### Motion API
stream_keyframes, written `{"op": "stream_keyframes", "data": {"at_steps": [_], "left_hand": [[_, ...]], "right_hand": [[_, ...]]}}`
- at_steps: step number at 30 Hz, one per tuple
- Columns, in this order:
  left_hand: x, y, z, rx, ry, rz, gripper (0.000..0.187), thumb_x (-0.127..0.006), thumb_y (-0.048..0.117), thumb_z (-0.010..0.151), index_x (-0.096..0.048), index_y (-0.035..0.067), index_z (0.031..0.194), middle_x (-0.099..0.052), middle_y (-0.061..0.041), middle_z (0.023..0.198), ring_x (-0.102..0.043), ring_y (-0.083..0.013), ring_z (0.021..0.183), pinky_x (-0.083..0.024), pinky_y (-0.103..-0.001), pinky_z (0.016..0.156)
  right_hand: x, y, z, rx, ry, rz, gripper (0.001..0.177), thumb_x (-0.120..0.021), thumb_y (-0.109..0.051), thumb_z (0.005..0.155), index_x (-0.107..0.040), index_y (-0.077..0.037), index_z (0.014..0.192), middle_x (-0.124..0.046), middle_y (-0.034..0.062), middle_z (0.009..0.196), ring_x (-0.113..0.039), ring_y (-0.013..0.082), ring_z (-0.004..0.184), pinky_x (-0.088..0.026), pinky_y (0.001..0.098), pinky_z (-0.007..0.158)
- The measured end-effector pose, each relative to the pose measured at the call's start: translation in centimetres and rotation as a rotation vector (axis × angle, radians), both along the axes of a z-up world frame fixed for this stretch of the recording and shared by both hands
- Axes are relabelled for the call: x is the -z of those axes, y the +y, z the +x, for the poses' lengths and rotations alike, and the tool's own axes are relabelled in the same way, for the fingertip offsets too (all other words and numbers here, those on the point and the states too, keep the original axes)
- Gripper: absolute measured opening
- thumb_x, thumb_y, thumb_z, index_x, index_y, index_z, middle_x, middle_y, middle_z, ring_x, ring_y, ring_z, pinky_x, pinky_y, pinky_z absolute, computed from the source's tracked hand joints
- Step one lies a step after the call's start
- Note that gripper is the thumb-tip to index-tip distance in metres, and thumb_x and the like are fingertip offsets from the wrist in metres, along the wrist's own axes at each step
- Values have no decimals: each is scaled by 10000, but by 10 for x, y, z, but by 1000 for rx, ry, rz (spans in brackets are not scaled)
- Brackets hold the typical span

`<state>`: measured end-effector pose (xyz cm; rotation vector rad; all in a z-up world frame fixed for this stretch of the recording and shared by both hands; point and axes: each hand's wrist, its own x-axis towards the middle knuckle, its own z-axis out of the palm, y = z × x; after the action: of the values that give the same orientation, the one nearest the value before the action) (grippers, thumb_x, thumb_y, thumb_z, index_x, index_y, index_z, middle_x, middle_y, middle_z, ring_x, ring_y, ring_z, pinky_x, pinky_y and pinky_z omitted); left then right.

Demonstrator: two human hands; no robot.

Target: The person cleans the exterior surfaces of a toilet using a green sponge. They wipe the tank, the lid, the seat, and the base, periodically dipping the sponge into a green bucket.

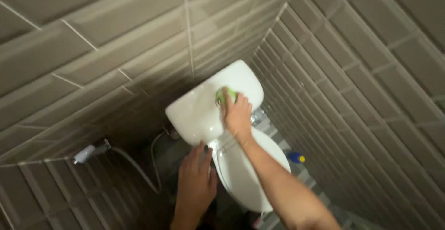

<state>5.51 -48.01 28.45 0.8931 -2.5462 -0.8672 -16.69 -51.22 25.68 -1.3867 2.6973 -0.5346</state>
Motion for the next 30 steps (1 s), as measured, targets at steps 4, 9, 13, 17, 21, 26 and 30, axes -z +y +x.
{"op": "stream_keyframes", "data": {"at_steps": [4, 9, 13, 17, 21, 26, 30], "left_hand": [[5, -14, 11, -55, -17, 85, 596, -678, 140, 828, -526, 13, 1390, -393, -226, 1538, -388, -454, 1385, -352, -584, 1073], [17, -34, 21, -85, -65, 176, 581, -677, 162, 851, -535, 44, 1402, -393, -181, 1562, -391, -424, 1393, -348, -569, 1082], [21, -43, 29, -158, -52, 103, 530, -643, 145, 890, -522, 9, 1388, -401, -193, 1561, -427, -399, 1401, -386, -540, 1090], [24, -53, 23, -234, -67, 104, 605, -645, 152, 854, -525, 47, 1438, -420, -176, 1569, -445, -393, 1378, -416, -531, 1025], [30, -58, 34, -242, -107, 109, 542, -633, 132, 880, -524, 34, 1402, -431, -196, 1527, -451, -403, 1376, -420, -526, 1061], [18, -46, 31, -310, -152, 189, 577, -637, 121, 861, -529, 52, 1423, -447, -197, 1527, -471, -402, 1348, -449, -512, 1021], [14, -28, 26, -326, -33, 57, 531, -636, 97, 859, -545, -1, 1372, -464, -231, 1489, -511, -421, 1312, -469, -525, 998]], "right_hand": [[15, 4, 42, -607, 103, -104, 519, -580, -168, 896, -553, -152, 1414, -546, 263, 1230, -525, 422, 1117, -450, 538, 908], [19, -31, -51, -127, 93, 101, 458, -582, -194, 984, -558, -60, 1421, -562, 296, 1112, -540, 449, 997, -436, 567, 856], [37, -17, 40, -489, 186, 39, 403, -622, -171, 900, -615, -124, 1300, -603, 278, 1208, -583, 432, 1077, -472, 549, 894], [12, -30, 36, -175, -576, 53, 456, -703, -226, 897, -571, 11, 1264, -603, 304, 1118, -592, 426, 1026, -490, 501, 897], [17, -51, -2, -103, -421, 88, 349, -576, -180, 917, -660, -44, 1228, -715, 250, 1018, -675, 383, 959, -537, 463, 888], [43, -21, 84, -769, 303, -167, 578, -619, -176, 662, -674, -147, 1237, -698, 250, 1018, -645, 397, 891, -497, 546, 749], [53, -38, 6, -752, -49, -214, 393, -571, -97, 955, -604, -113, 1346, -685, 174, 1208, -637, 348, 1053, -501, 486, 916]]}}
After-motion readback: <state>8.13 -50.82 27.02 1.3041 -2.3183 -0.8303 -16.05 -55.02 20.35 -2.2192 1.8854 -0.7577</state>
